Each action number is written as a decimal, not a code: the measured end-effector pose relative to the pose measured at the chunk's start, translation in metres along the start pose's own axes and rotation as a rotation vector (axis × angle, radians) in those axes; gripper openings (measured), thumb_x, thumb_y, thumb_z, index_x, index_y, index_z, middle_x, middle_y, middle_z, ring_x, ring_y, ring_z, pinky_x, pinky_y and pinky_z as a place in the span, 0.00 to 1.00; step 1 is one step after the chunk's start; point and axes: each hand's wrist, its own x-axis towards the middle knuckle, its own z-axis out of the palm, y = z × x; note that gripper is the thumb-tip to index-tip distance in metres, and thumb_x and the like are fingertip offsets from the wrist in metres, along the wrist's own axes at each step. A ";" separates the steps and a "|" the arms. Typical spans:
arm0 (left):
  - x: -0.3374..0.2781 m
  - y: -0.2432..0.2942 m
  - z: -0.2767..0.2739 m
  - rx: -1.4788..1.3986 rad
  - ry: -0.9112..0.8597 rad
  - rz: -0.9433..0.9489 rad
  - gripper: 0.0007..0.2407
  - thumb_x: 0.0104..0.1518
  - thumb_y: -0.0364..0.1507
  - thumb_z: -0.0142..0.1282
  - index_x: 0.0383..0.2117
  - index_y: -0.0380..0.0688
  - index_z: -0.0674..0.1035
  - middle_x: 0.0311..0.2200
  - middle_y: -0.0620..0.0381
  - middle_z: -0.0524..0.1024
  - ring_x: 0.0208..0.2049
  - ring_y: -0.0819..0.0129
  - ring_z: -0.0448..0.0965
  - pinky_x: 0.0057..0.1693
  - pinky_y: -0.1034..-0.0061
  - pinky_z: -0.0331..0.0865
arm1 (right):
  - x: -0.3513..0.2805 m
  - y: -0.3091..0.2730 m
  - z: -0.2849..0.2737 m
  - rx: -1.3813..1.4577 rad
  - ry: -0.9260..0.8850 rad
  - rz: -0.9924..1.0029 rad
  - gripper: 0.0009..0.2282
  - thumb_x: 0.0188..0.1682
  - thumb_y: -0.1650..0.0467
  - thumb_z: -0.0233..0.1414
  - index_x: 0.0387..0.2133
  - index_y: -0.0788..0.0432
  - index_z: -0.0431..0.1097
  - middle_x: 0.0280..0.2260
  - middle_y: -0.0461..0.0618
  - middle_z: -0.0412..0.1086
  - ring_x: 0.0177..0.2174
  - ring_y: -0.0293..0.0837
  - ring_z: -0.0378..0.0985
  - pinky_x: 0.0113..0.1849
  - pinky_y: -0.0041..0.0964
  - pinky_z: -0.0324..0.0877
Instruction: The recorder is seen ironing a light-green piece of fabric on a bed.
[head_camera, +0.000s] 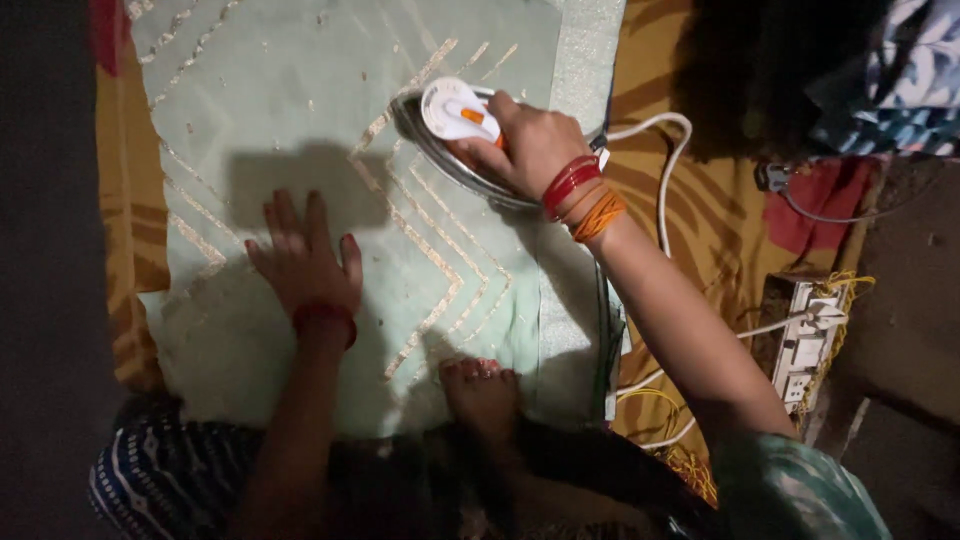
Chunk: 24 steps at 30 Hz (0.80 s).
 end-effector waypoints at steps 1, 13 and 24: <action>-0.002 0.000 -0.001 0.003 -0.007 -0.004 0.27 0.66 0.42 0.42 0.73 0.53 0.59 0.75 0.46 0.43 0.75 0.50 0.45 0.71 0.36 0.40 | 0.007 0.000 0.001 0.005 -0.007 0.000 0.28 0.53 0.47 0.50 0.44 0.62 0.70 0.24 0.62 0.75 0.24 0.63 0.79 0.29 0.55 0.73; -0.004 0.000 -0.013 -0.021 0.017 0.020 0.27 0.64 0.40 0.49 0.70 0.50 0.62 0.73 0.41 0.49 0.74 0.49 0.47 0.70 0.36 0.42 | 0.094 -0.019 0.003 0.085 0.315 0.025 0.23 0.55 0.51 0.54 0.38 0.60 0.72 0.29 0.65 0.76 0.32 0.66 0.79 0.34 0.58 0.72; -0.016 -0.085 -0.017 -0.074 -0.008 0.056 0.28 0.67 0.43 0.39 0.74 0.51 0.56 0.75 0.46 0.45 0.74 0.48 0.43 0.71 0.40 0.38 | 0.008 -0.045 0.005 0.122 -0.123 -0.250 0.31 0.52 0.46 0.48 0.50 0.62 0.70 0.22 0.62 0.74 0.25 0.61 0.80 0.32 0.55 0.73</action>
